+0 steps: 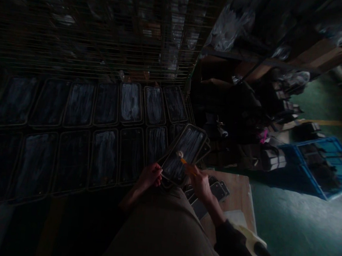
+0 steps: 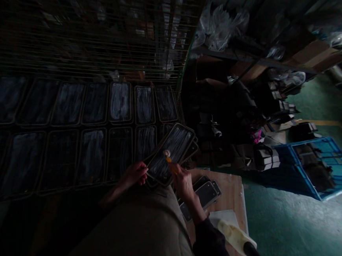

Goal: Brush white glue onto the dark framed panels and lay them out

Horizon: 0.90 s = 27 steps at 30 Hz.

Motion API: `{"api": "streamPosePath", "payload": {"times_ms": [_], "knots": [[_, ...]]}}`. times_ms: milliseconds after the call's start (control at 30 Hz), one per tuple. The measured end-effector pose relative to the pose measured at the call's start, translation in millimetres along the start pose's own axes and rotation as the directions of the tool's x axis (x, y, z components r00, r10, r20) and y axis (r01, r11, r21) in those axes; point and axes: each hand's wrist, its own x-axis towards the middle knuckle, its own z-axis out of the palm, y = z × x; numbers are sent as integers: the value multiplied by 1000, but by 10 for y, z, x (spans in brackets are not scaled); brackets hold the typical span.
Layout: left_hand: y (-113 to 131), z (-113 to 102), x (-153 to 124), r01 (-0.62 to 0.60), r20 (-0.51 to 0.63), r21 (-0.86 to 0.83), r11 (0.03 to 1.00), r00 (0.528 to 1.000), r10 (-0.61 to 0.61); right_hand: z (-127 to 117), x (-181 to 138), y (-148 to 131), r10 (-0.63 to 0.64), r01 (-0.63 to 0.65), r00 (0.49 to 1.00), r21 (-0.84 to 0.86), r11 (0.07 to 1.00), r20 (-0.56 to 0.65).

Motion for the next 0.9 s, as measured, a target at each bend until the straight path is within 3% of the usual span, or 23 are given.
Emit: {"api": "streamPosePath", "payload": {"times_ms": [100,200,267,367,467,567,700,767,833,900], "knots": [[7,13,-17,-3,-8,-30,1000,1000,3,7,-340,-82,89,-108,987,140,984,132],[16,26,-22,4,-4,-35,999,1000,-4,-157,-426,-19,173,-214,970,272,938,168],[12,30,-8,24,2,-7,1000,1000,-24,-315,-306,90,208,-223,975,284,933,84],[-13,25,23,6,12,41,999,1000,-6,-502,-10,259,198,-163,968,211,964,-157],[-41,16,39,-22,23,44,999,1000,21,-523,202,341,132,-93,942,138,986,-310],[-43,15,37,-9,16,14,1000,1000,9,-426,212,314,82,-54,955,106,993,-285],[8,16,22,67,37,-29,997,997,-66,-408,77,212,120,-88,979,185,979,-166],[70,16,-1,57,56,-72,996,997,-53,-473,55,196,142,-89,952,201,976,-271],[169,24,-45,5,42,-118,993,999,-1,-522,82,238,133,-65,890,168,984,-437],[299,50,-107,-38,22,-189,981,999,43,-503,132,341,94,-47,855,104,993,-511]]}}
